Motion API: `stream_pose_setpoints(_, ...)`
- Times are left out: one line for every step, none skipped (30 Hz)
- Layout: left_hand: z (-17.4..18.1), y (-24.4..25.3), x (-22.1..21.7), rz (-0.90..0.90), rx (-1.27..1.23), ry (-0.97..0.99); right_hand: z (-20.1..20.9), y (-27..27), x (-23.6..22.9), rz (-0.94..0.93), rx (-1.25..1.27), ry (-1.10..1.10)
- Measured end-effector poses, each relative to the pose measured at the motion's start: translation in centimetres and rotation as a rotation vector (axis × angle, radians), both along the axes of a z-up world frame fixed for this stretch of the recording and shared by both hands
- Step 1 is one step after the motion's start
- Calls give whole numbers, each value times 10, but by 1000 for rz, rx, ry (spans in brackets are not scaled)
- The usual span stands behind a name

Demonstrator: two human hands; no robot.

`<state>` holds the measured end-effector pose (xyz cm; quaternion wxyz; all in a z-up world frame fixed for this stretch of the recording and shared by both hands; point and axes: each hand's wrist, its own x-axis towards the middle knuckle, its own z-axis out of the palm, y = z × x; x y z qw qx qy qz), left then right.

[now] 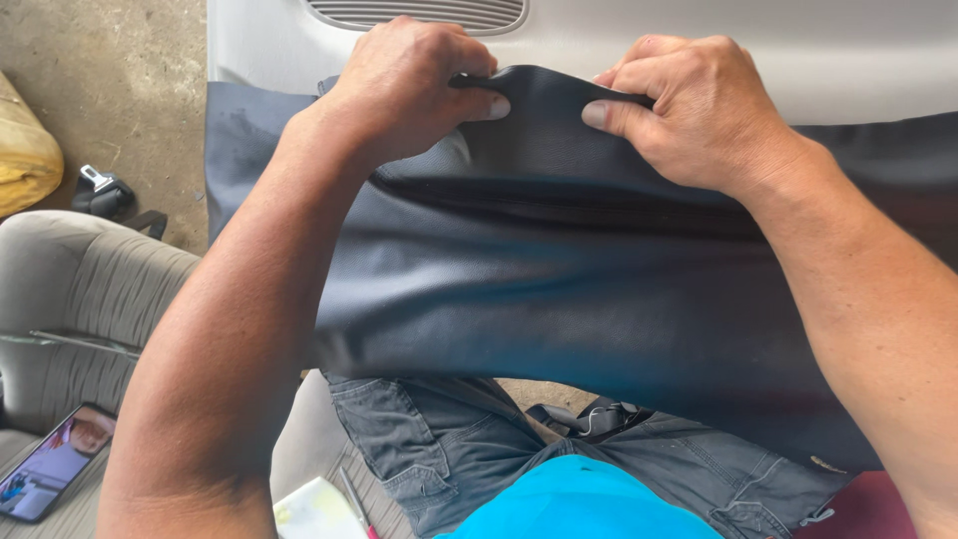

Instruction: The person applies a piece of dark upholstery material to a car door panel, smoothing it by hand and pressing it into the contours.

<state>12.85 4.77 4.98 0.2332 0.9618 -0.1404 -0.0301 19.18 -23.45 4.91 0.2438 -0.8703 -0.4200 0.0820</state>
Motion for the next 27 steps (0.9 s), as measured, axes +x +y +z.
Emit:
stream_pose_setpoints(0, 0, -2, 15, 5, 17, -1, 0, 0, 7, -4, -9)
stream_pose_setpoints(0, 0, -4, 30, 10, 34, -2, 1, -2, 14, 4, -18)
stream_pose_setpoints(-1, -2, -1, 36, 12, 42, -3, 0, -1, 11, 8, -34)
stream_pose_setpoints(-2, -4, 1, 21, 13, -3, -4, -1, -1, 9, 11, -51)
stream_pose_setpoints(-2, -6, 1, 15, 15, -48, -4, -2, 0, 18, 11, -80)
stream_pose_setpoints(-3, -6, 0, 8, 18, -94, -4, -2, 0, 27, 10, -110)
stream_pose_setpoints(-3, -4, -1, -6, 20, -90, -6, -1, -2, 38, 12, -130)
stream_pose_setpoints(-2, -1, -1, -19, 23, -87, -9, 0, -3, 45, 14, -136)
stream_pose_setpoints(-3, -2, 1, -44, 16, -87, -10, -1, -2, 41, 7, -146)
stream_pose_setpoints(-4, -3, 1, -49, 29, -96, -12, -3, -2, 37, 0, -155)
stream_pose_setpoints(-4, -3, 0, -49, 43, -106, -14, -3, -2, 32, -9, -165)
stream_pose_setpoints(-4, -3, -1, -49, 58, -116, -15, -3, -2, 26, -19, -175)
stream_pose_setpoints(-3, -4, -2, -10, 48, -70, -16, -3, -4, 25, -26, -182)
stream_pose_setpoints(-2, -6, -2, 28, 38, -24, -17, -3, -5, 37, -17, -188)
stream_pose_setpoints(1, -6, 0, 63, 32, 13, -16, -2, -4, 47, -4, -204)
stream_pose_setpoints(4, -6, 2, 46, 38, 25, -15, -2, -3, 56, 9, -220)
stream_pose_setpoints(7, -6, 5, 29, 43, 41, -14, -3, -2, 53, 2, -217)
stream_pose_setpoints(11, -6, 7, 13, 47, 58, -13, -3, -2, 50, -4, -213)
stream_pose_setpoints(14, -6, 8, 30, 55, 106, -14, -2, -3, 50, -6, -203)
stream_pose_setpoints(16, -8, 10, 48, 63, 154, -13, -1, -4, 45, -18, -193)
stream_pose_setpoints(19, -9, 13, 61, 71, 195, -12, -1, -4, 35, -31, -189)
stream_pose_setpoints(21, -9, 14, 64, 86, 204, -11, 0, -3, 26, -44, -185)
stream_pose_setpoints(22, -10, 15, 63, 98, 209, -10, 0, -4, 26, -35, -181)
stream_pose_setpoints(23, -9, 17, 63, 111, 214, -9, 0, -4, 27, -25, -178)
stream_pose_setpoints(23, -7, 19, 37, 98, 230, -8, 1, -4, 28, -12, -173)
stream_pose_setpoints(22, -2, 20, 12, 86, 245, -7, 2, -3, 24, -12, -165)
stream_pose_setpoints(19, 2, 22, -15, 69, 264, -6, 3, -4, 21, -17, -155)
